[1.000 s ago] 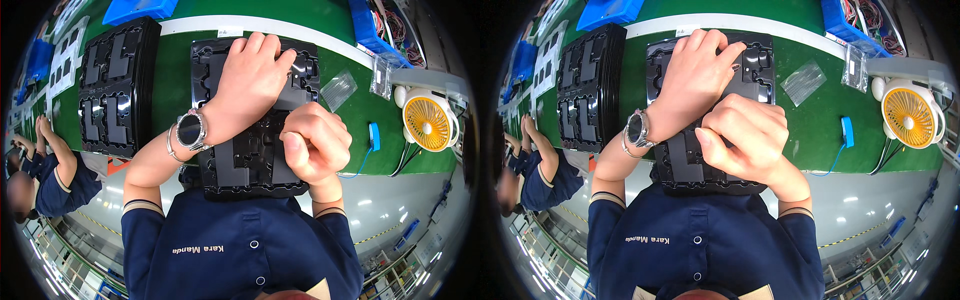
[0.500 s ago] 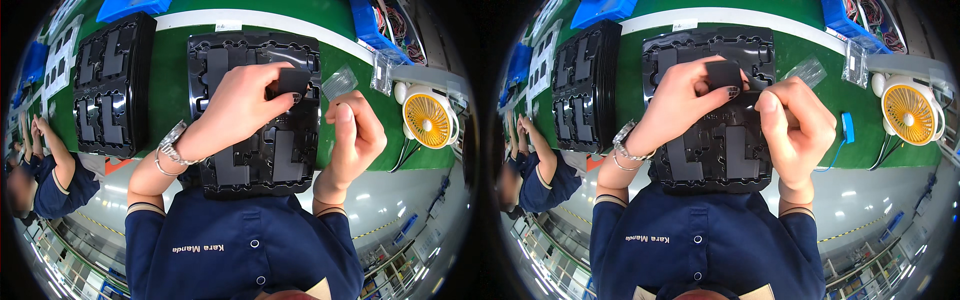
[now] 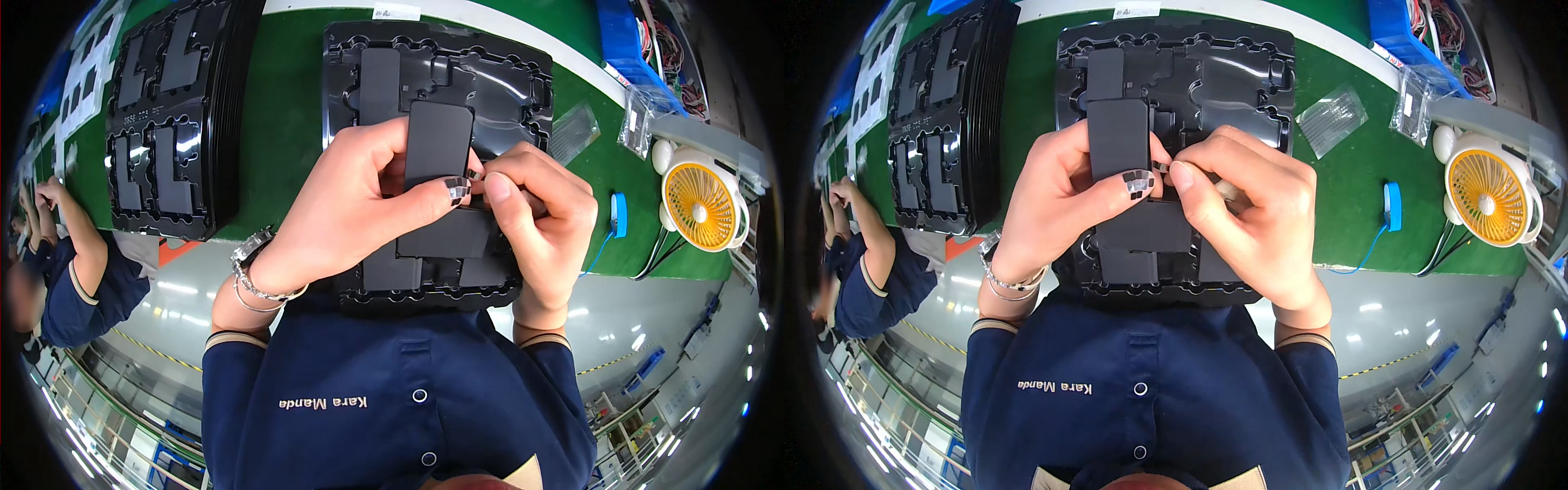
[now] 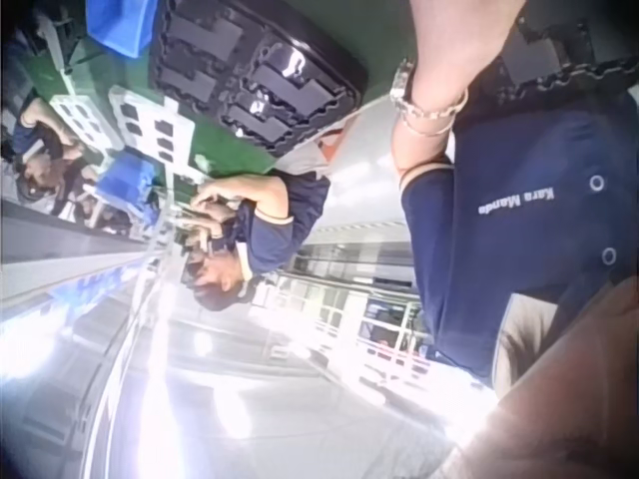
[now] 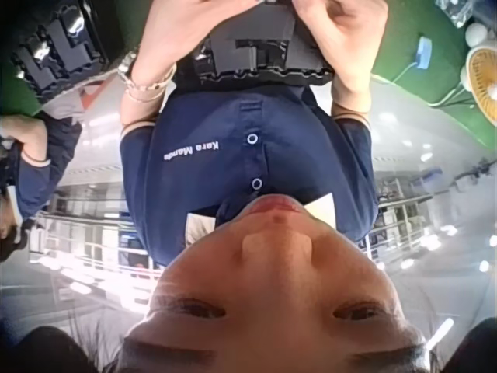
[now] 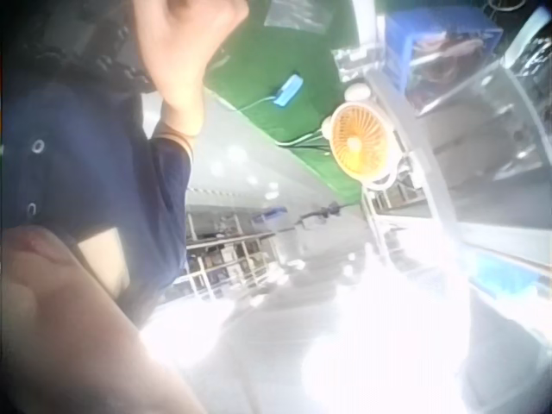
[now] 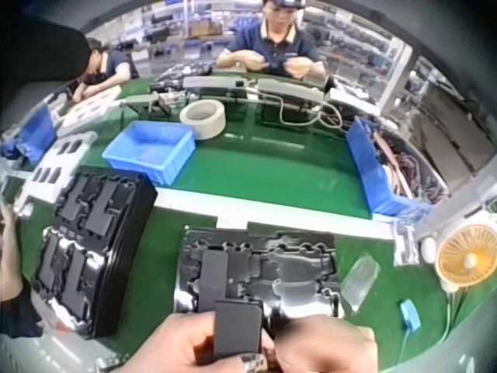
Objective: Placing small mesh filters into plastic housing slots on an assembly line.
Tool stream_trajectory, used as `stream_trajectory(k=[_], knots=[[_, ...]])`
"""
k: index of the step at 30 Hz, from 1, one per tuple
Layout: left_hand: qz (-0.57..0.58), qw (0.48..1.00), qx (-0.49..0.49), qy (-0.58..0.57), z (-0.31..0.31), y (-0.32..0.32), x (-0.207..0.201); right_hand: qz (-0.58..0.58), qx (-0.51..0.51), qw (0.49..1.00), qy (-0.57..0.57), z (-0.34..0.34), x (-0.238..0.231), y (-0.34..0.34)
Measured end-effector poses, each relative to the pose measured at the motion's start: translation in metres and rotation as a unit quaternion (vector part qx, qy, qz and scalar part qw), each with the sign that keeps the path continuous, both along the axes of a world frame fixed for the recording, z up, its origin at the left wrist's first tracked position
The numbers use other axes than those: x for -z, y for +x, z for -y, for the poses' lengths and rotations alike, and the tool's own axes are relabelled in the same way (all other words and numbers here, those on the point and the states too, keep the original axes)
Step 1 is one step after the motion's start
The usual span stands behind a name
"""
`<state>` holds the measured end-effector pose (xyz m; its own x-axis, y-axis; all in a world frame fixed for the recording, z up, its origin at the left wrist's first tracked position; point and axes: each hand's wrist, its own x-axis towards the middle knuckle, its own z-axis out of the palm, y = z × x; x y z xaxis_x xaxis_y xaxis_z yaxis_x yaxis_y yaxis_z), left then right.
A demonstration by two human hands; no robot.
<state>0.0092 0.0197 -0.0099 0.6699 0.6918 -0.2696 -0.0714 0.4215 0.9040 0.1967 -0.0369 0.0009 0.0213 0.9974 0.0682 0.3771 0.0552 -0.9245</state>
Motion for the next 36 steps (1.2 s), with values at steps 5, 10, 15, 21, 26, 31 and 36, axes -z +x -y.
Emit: stream_trajectory(k=[5,10,15,21,26,31,36], knots=[[0.006,1.000,-0.026,-0.004,0.005,-0.003,0.002,0.000,-0.009,1.000,-0.005,-0.002,0.001,-0.005],[0.016,0.999,-0.042,0.009,0.007,-0.003,0.004,-0.004,-0.001,1.000,0.000,-0.001,0.005,-0.008],[0.005,0.999,-0.046,0.025,0.009,-0.002,0.007,-0.007,0.005,1.000,0.014,-0.001,0.008,-0.010],[-0.006,0.999,-0.032,0.038,0.009,-0.003,0.006,-0.010,0.011,1.000,0.024,0.000,0.010,-0.010],[-0.006,0.999,-0.033,0.038,0.008,-0.002,0.006,-0.007,0.013,1.000,0.025,-0.001,0.010,-0.010],[-0.021,0.998,-0.033,0.039,0.008,-0.001,0.004,-0.005,0.013,0.999,0.032,-0.001,0.010,-0.009],[-0.044,0.997,-0.029,0.053,0.009,-0.001,0.005,0.013,0.017,1.000,0.021,-0.001,0.010,-0.009]])
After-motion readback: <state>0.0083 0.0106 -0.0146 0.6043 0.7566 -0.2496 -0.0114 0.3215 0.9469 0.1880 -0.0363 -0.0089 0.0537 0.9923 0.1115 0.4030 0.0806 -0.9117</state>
